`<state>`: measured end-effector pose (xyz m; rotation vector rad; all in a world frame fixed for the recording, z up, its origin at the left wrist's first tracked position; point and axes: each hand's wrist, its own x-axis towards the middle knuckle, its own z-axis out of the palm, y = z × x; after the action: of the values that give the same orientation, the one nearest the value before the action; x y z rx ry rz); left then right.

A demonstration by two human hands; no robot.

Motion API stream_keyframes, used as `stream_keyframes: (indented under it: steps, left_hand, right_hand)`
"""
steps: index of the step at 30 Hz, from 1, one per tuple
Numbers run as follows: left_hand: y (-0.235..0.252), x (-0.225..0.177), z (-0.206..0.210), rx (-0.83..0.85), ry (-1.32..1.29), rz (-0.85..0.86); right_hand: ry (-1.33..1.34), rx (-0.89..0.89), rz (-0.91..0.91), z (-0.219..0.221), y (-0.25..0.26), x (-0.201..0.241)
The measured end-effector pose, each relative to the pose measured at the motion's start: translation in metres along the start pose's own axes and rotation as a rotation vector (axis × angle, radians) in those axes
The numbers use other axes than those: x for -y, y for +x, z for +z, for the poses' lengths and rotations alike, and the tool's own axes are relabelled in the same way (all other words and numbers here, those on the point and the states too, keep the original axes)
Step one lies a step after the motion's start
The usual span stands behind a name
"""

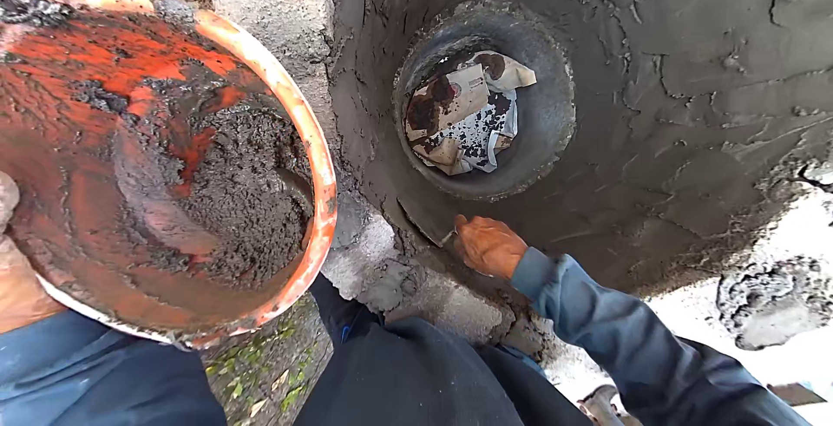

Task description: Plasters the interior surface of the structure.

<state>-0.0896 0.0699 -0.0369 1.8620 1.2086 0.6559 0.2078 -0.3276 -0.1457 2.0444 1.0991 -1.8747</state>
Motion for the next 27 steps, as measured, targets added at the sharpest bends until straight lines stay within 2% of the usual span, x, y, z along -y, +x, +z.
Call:
stream_keyframes:
  steps: [5, 8, 10, 12, 15, 16, 18, 20, 21, 22, 23, 25, 27]
  left_hand:
    - [0.001, -0.001, 0.003, -0.007, -0.002, -0.011]
    - [0.003, 0.009, -0.002, -0.02, -0.075, 0.018]
    - [0.013, 0.022, -0.016, 0.162, -0.116, 0.098]
    - [0.011, 0.009, 0.001, 0.062, -0.163, 0.025]
    - [0.005, -0.018, 0.019, 0.091, -0.225, -0.072]
    - [-0.001, -0.033, 0.033, 0.0, -0.212, -0.119]
    - [-0.004, -0.039, 0.031, 0.067, -0.212, -0.119]
    - [-0.003, -0.041, 0.041, -0.059, -0.204, -0.189]
    - [0.002, -0.029, 0.035, -0.055, -0.227, -0.175]
    - [0.01, -0.006, 0.014, 0.097, -0.278, -0.092]
    - [0.016, 0.008, 0.006, 0.161, -0.306, -0.032]
    - [0.011, 0.0, 0.011, 0.106, -0.302, -0.038]
    - [0.005, -0.017, 0.024, 0.07, -0.274, -0.049]
  right_hand:
    - [-0.082, 0.01, 0.024, 0.004, -0.057, -0.02]
    - [-0.035, -0.102, 0.049, 0.005, -0.072, -0.026]
    - [0.008, -0.186, 0.048, 0.013, -0.069, -0.012]
    - [0.01, -0.246, 0.05, 0.028, -0.064, 0.007]
    - [-0.122, -0.455, 0.084, 0.06, -0.06, 0.031]
    - [-0.167, -0.552, 0.079, 0.071, -0.06, 0.032]
    - [-0.223, -0.632, 0.086, 0.082, -0.067, 0.032]
    - [-0.283, -0.705, 0.047, 0.09, -0.076, 0.023]
    - [-0.318, -0.75, 0.003, 0.094, -0.081, 0.016]
    - [-0.355, -0.806, -0.055, 0.097, -0.084, 0.007]
    - [-0.386, -0.858, -0.115, 0.099, -0.086, -0.002]
    - [-0.405, -0.904, -0.186, 0.1, -0.088, -0.009]
    - [-0.379, -0.886, -0.183, 0.102, -0.085, -0.004]
